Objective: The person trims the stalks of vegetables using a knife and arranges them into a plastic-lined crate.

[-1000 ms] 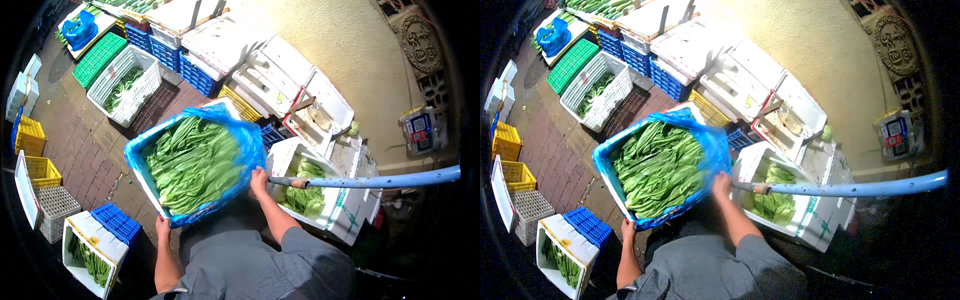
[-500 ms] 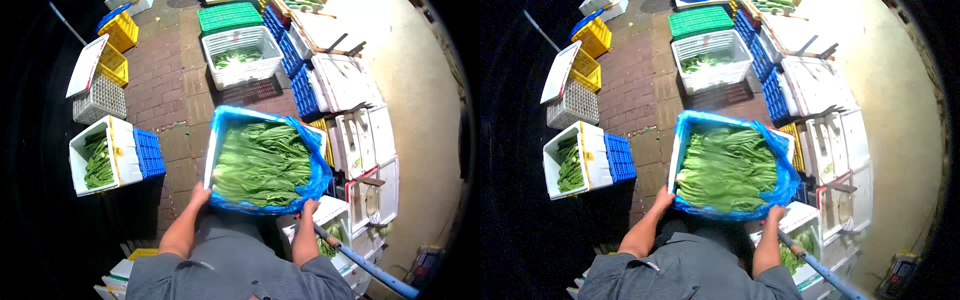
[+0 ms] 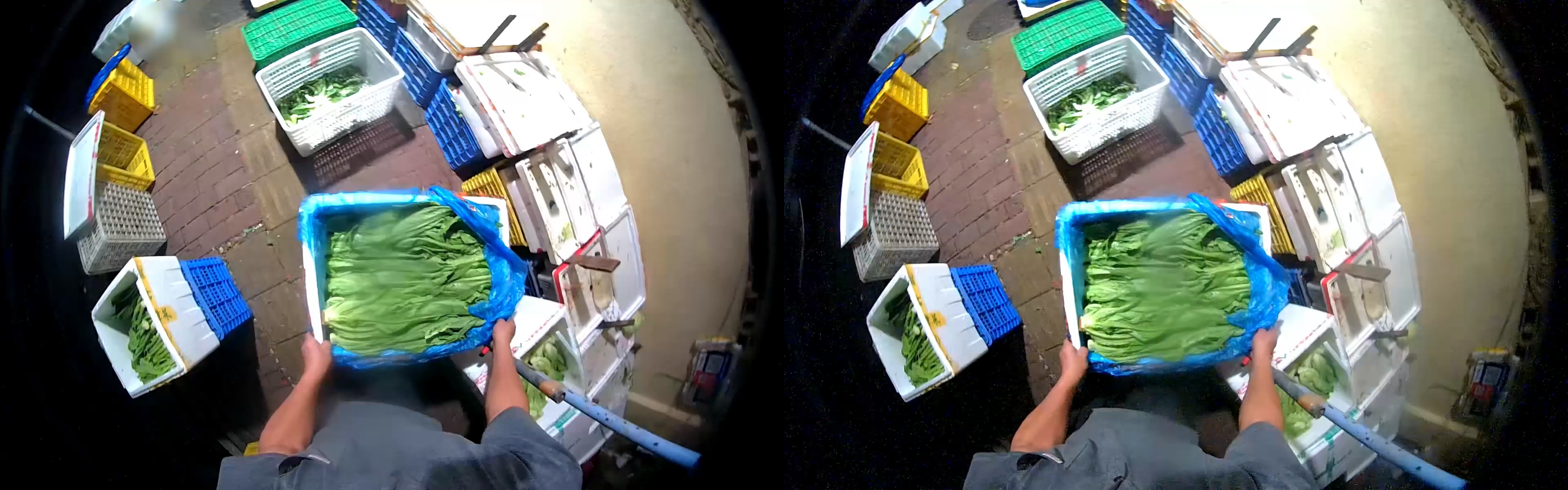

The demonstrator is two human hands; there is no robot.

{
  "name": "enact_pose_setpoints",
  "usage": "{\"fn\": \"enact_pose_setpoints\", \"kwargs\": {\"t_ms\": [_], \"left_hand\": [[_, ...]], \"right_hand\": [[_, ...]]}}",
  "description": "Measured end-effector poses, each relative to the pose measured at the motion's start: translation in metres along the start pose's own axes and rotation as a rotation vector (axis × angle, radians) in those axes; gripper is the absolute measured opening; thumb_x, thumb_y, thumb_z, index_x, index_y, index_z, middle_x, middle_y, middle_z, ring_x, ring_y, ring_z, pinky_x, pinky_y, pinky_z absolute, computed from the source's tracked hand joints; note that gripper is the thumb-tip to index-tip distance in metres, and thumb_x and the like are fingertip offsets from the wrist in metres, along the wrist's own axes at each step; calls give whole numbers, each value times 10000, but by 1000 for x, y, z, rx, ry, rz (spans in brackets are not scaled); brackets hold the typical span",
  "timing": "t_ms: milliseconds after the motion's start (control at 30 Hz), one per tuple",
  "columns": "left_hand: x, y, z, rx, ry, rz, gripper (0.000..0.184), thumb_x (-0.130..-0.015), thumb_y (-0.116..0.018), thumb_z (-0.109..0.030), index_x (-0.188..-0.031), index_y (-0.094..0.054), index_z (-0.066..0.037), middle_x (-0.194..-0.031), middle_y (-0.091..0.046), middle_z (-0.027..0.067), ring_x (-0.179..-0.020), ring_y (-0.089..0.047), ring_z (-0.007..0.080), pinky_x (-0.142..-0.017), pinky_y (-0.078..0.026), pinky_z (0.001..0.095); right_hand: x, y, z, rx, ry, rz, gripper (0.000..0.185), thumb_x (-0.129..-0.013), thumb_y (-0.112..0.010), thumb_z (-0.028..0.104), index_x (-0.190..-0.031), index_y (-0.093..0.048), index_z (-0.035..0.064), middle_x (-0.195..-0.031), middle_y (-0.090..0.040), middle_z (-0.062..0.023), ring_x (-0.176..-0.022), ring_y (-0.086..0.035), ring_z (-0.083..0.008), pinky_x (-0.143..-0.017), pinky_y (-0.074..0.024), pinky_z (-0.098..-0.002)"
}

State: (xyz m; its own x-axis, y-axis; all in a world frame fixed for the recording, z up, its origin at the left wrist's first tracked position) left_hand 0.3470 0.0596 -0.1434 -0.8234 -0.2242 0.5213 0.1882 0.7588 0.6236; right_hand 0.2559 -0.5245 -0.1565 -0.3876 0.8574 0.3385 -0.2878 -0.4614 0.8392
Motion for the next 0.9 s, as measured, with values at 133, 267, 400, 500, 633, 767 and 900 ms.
{"fn": "enact_pose_setpoints", "kwargs": {"t_ms": [133, 267, 400, 500, 633, 767, 900], "left_hand": [[-24, 15, -18, -38, -73, -21, 388, -796, -617, -138, -1104, -563, 92, -950, -650, 344, -886, -641, 502, -791, -506, 533], [-89, 40, -45, -127, -109, 44, 376, -778, -609, -125, -1100, -580, 66, -960, -659, 325, -890, -650, 485, -780, -514, 521], [-169, 55, -88, -139, -277, -2, 356, -779, -589, -131, -1089, -602, 46, -955, -659, 319, -891, -653, 476, -783, -513, 511], [-220, 61, -140, -143, -306, 10, 353, -782, -574, -111, -1108, -610, 19, -973, -671, 291, -918, -656, 459, -799, -512, 495], [-268, 72, -226, -115, -399, -49, 373, -776, -591, -118, -1127, -634, 5, -998, -680, 269, -941, -670, 422, -798, -508, 467], [-337, 58, -277, -27, -468, -63, 470, -772, -603, -131, -1220, -639, 3, -1014, -709, 213, -937, -689, 313, -828, -519, 387], [-388, 42, -312, 311, -536, -53, 507, -822, -664, -101, -1300, -580, 46, -1148, -684, 143, -1024, -646, 204, -927, -490, 318]], "right_hand": [[14, 0, 7, 129, 29, -26, 341, -797, -578, 144, -1071, -678, -34, -1000, -697, -258, -953, -658, -424, -875, -489, -466], [35, -13, 22, 246, 104, -6, 318, -858, -594, 210, -986, -637, -78, -894, -670, -307, -854, -642, -483, -765, -497, -521], [71, -18, 70, 36, -41, -59, 241, -865, -623, 170, -908, -651, -65, -837, -681, -238, -797, -656, -407, -743, -492, -480], [72, -39, 67, -254, -117, 49, 220, -863, -630, 154, -875, -655, -64, -822, -680, -205, -753, -646, -328, -708, -484, -447], [71, -62, 79, -375, -254, 52, 151, -846, -657, 133, -871, -656, -15, -798, -632, -74, -719, -560, -189, -644, -461, -394], [73, -89, 105, -453, -339, -10, 108, -866, -674, 88, -876, -652, -17, -805, -625, -73, -704, -560, -171, -628, -460, -370], [90, -89, 171, -638, -454, -11, 104, -901, -634, 48, -942, -650, -47, -856, -632, -79, -725, -576, -171, -656, -482, -360]]}}
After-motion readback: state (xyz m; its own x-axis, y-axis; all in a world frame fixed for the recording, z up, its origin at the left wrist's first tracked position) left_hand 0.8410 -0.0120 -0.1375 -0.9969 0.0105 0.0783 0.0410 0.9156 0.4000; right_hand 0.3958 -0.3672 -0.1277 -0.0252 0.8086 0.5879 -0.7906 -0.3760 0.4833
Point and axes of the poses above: each hand's wrist, its own x-axis away from the middle knuckle, its own y-axis out of the back of the hand, z = x × y, the point moved 3 cm from there along -x, towards the middle knuckle
